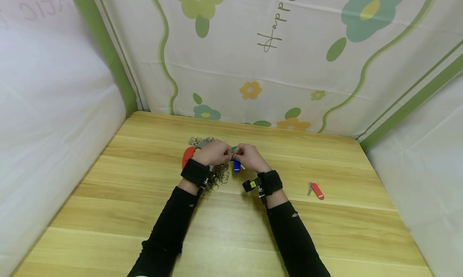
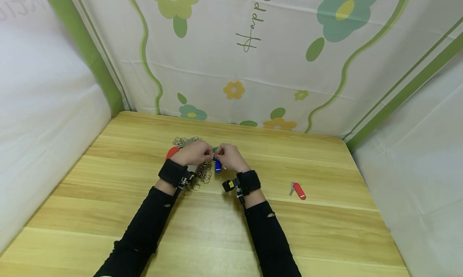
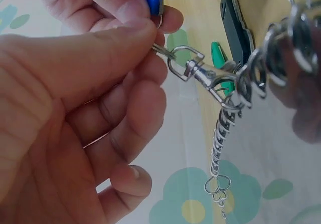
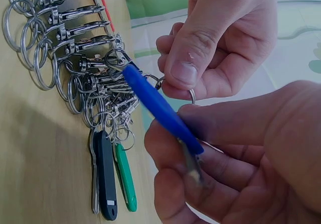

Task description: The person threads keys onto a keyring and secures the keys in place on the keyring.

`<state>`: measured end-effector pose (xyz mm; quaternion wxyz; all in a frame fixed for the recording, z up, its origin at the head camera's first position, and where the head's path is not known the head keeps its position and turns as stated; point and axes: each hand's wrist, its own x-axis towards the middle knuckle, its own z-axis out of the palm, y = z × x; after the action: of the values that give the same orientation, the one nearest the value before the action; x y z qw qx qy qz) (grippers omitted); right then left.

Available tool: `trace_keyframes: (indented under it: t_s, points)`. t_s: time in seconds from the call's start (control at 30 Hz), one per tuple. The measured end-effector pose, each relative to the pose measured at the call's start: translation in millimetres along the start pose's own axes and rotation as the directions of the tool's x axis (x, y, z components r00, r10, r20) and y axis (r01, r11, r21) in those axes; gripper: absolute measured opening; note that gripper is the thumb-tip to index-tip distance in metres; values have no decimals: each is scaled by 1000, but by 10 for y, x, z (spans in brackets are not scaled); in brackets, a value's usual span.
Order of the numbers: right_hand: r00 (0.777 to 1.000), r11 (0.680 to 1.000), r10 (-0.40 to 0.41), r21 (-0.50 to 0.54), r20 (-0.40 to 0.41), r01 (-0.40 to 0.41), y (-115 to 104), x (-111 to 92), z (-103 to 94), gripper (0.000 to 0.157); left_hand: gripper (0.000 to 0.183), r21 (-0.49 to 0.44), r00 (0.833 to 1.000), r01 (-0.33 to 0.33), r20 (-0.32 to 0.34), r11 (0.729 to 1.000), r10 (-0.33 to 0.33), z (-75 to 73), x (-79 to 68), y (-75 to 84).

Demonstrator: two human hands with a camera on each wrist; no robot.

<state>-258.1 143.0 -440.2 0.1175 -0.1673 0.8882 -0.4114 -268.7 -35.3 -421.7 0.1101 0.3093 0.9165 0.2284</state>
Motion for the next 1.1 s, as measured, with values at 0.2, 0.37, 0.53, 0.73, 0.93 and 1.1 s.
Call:
trace_keyframes:
  t_s: [0.2,0.37,0.53,0.73,0.93,1.1]
  points:
    - [1000,1000,-17,-8,3,17,-24,-10,0,7,29,30,999,46,-15,998,-46,2,7,46]
    - [1000,1000,-9,-1,-5,9,-43,-16,4,8,28,10,998,53,-19,999,-53,-4,-3,62]
    - [1000,1000,14,3,-11,-14,-46,-18,7,8,23,2,1000,8,-16,1000,-8,-9,-16,37]
    - [999,999,31,-19,-28,-32,-41,-5,11,9,18,23,1000,-16,-2,1000,17,-17,-10,17]
    - [999,999,22,-43,-29,-23,-54,-4,16,8,28,27,1000,23,10,999,-23,-14,-4,45]
    - [1000,1000,-6,-28,-4,6,-89,-25,12,10,33,16,998,54,19,998,-54,-15,-10,68]
